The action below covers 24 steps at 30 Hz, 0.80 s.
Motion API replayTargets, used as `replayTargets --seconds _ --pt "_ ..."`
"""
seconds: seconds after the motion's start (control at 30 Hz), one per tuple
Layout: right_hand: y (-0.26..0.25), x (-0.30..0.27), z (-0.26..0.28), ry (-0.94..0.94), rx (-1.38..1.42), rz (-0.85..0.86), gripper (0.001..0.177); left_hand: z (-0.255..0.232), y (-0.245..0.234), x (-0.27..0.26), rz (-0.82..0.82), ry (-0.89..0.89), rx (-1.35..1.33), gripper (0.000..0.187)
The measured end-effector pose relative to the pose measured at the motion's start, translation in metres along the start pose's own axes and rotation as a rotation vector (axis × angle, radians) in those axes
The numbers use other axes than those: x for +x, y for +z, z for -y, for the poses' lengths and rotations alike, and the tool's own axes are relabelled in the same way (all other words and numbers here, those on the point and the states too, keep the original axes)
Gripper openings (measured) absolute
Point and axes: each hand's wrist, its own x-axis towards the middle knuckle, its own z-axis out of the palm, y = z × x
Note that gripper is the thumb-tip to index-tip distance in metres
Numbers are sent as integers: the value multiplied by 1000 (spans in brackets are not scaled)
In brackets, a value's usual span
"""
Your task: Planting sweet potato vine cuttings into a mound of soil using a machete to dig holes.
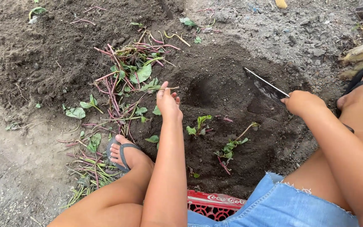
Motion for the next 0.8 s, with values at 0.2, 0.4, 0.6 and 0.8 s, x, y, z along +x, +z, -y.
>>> replayTargets --seconds 0.2,0.4,0.6,0.8 --pt "-1 -10 -5 -61 -23 -34 50 1 15 -13 113 76 143 28" --pt "-11 -32 16 39 -101 -73 62 -32 50 -15 307 343 305 31" --pt "-18 -65 35 -140 49 -284 63 -108 78 14 367 815 915 23" --pt "-9 -101 58 -507 206 -387 55 -178 6 24 500 986 2021 17"
